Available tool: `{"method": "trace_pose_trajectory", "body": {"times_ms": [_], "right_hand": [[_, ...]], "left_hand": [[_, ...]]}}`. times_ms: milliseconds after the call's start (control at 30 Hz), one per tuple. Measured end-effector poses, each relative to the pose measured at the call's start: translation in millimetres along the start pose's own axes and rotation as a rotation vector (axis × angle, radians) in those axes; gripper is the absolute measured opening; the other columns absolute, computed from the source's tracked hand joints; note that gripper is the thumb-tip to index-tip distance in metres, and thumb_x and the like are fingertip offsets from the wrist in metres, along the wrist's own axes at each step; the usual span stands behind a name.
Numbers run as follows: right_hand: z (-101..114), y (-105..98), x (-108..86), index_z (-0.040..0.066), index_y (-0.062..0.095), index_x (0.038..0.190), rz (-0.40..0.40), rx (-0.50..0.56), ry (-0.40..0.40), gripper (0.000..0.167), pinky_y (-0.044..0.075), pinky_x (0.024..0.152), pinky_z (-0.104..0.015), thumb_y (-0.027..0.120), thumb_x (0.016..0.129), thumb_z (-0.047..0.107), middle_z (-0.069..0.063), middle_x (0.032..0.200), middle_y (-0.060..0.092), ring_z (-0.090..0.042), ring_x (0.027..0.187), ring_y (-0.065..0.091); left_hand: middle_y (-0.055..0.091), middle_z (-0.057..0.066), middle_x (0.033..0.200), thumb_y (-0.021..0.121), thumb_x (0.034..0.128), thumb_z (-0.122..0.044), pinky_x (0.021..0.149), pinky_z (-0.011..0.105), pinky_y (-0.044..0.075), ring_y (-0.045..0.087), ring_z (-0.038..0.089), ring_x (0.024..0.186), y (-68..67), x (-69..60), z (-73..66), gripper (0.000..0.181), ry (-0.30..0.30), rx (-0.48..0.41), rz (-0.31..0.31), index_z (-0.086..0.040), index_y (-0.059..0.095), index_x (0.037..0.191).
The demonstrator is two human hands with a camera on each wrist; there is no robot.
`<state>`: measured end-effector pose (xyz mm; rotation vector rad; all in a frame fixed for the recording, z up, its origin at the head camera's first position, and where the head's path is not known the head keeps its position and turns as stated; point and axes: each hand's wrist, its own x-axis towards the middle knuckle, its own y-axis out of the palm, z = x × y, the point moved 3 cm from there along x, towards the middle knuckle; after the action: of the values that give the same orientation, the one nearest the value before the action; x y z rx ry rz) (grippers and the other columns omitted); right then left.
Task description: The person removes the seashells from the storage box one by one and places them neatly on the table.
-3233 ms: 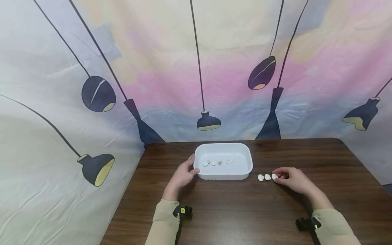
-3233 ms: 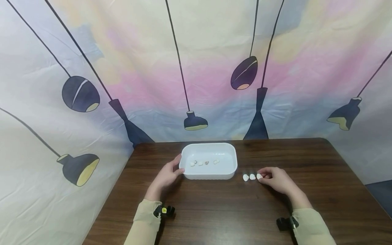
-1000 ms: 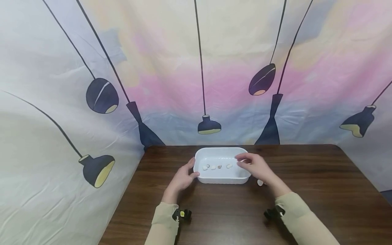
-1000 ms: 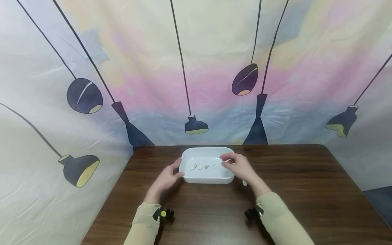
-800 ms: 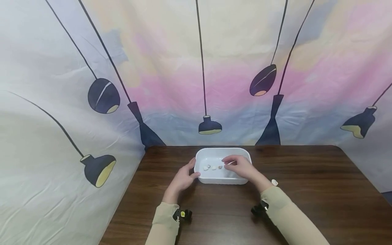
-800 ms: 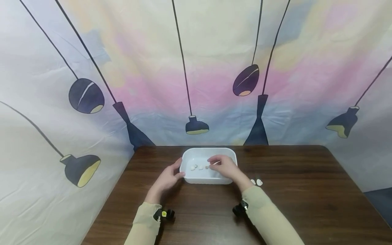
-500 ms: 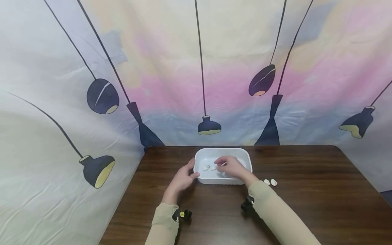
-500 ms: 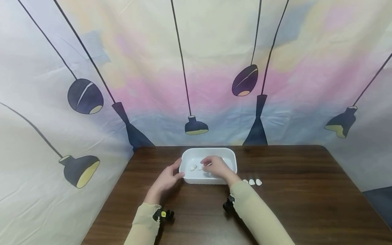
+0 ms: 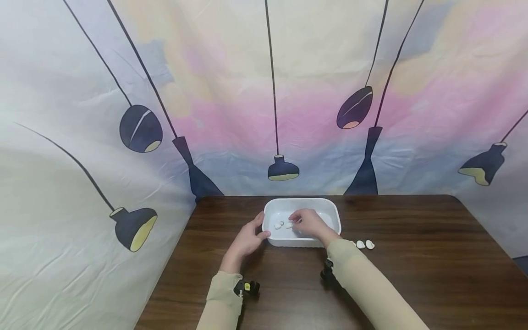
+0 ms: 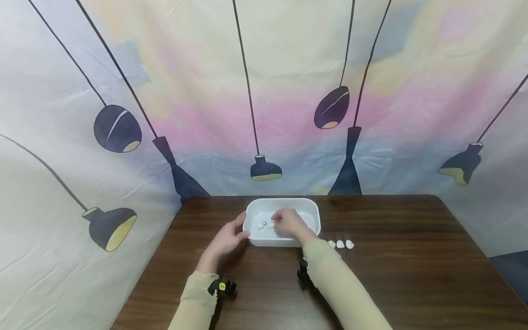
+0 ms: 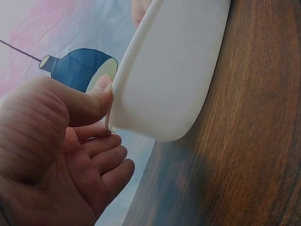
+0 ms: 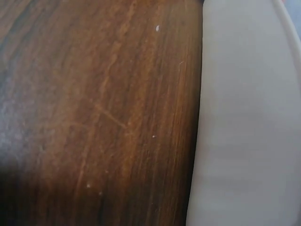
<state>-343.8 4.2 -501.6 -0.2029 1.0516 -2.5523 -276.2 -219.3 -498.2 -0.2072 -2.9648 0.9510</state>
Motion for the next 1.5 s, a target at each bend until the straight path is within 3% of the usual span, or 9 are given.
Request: {"method": "trace_pose_trajectory", "body": {"times_ms": [400, 833, 1100, 1500], "right_hand": [[-3.9, 1.5, 5.4, 0.004, 0.081, 0.112, 0.006, -0.079, -0.015, 0.023, 0.058, 0.099, -0.045, 0.084, 0.090, 0.008, -0.005, 0.103, 0.077, -0.024, 0.103, 0.071], [1.0, 5.7, 9.2, 0.007, 0.082, 0.110, 0.003, -0.118, -0.045, 0.019, 0.058, 0.097, -0.043, 0.079, 0.092, 0.004, -0.002, 0.102, 0.077, -0.022, 0.102, 0.071], [2.9, 3.9, 3.6, 0.007, 0.081, 0.112, 0.026, -0.133, -0.062, 0.025, 0.058, 0.097, -0.044, 0.088, 0.089, 0.016, -0.003, 0.103, 0.078, -0.021, 0.099, 0.071], [5.2, 4.2, 3.1, 0.009, 0.081, 0.114, 0.046, -0.145, -0.086, 0.023, 0.058, 0.097, -0.043, 0.084, 0.091, 0.011, -0.002, 0.102, 0.077, -0.020, 0.098, 0.070]], "left_hand": [[0.031, 0.010, 0.173, 0.067, 0.1056, -0.014, 0.129, 0.055, 0.024, 0.028, 0.031, 0.160, 0.8, 0.7, 0.4, 0.069, 0.005, 0.009, 0.004, -0.003, 0.035, 0.166], [0.031, 0.007, 0.174, 0.068, 0.1057, -0.017, 0.129, 0.054, 0.024, 0.028, 0.029, 0.160, -3.4, -3.2, -1.0, 0.070, -0.014, 0.038, -0.011, -0.007, 0.035, 0.167], [0.032, 0.008, 0.174, 0.068, 0.1060, -0.018, 0.128, 0.055, 0.026, 0.029, 0.030, 0.160, 0.0, -3.5, -0.4, 0.070, -0.011, 0.041, -0.004, -0.007, 0.035, 0.167], [0.031, 0.006, 0.174, 0.067, 0.1064, -0.019, 0.128, 0.056, 0.026, 0.028, 0.030, 0.160, -0.6, -3.1, -2.4, 0.070, -0.022, 0.030, 0.002, -0.008, 0.035, 0.167]]}}
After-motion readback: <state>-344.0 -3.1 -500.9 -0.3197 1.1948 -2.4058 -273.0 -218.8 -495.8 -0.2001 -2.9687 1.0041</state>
